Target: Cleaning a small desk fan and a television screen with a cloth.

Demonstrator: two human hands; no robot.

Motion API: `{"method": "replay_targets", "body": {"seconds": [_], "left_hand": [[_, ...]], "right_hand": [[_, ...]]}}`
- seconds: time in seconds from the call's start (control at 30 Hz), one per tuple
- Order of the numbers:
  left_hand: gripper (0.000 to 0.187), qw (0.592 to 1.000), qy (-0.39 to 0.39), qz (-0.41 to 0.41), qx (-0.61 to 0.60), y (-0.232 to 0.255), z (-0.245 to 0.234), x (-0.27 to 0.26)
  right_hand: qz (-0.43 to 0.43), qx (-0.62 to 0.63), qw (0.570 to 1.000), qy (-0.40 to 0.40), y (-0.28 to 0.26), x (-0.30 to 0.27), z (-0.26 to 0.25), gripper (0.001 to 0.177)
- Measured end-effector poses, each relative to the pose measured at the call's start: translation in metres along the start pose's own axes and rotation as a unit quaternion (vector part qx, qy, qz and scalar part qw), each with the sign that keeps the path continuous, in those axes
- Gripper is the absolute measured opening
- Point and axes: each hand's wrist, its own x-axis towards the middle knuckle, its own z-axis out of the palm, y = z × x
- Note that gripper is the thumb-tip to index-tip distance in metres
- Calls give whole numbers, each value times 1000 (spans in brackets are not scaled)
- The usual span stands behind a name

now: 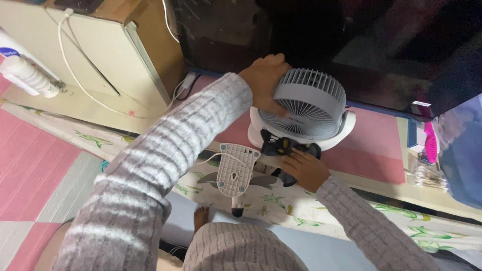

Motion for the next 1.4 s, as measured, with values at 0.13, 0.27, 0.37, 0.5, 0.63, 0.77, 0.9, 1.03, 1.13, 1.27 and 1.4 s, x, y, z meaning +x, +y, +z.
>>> {"method": "replay_targets", "body": {"seconds": [0.13, 0.27, 0.37, 0.5, 0.63, 0.77, 0.9, 1.03, 1.13, 1.27, 1.4], "left_hand": [[116, 997, -12, -73, 8, 10, 4, 0], [114, 987, 5, -159, -24, 11, 2, 10], [115, 974, 0, -215, -69, 10, -1, 14], [118, 957, 90, -206, -183, 6, 8, 16], [115, 962, 84, -221, -138, -6, 15, 12], [120, 947, 69, -263, -173, -7, 10, 9], [124, 946, 58, -277, -156, -16, 12, 11], [125, 960, 58, -204, -184, -21, 12, 8], [119, 961, 47, -221, -156, -11, 3, 5], [106, 974, 79, -160, -138, -14, 4, -10], [102, 985, 132, -58, -93, -20, -4, -26]], "right_hand": [[55, 12, 998, 7, 7, -19, 0, 75], [215, 64, 960, 165, 19, -52, 13, 60], [316, 123, 860, 382, 33, -74, 33, 41], [457, 296, 592, 594, 38, -74, 36, 37], [391, 370, 477, 695, 21, -23, 5, 52], [326, 315, 652, 608, -19, 19, 40, 58], [295, 219, 860, 353, -49, 55, 33, 58], [304, 322, 855, 269, -39, 41, 9, 59], [306, 323, 825, 349, -15, 6, 28, 53], [418, 279, 620, 602, 33, -26, 30, 23], [404, 496, 265, 721, 57, -13, -29, 29]]}}
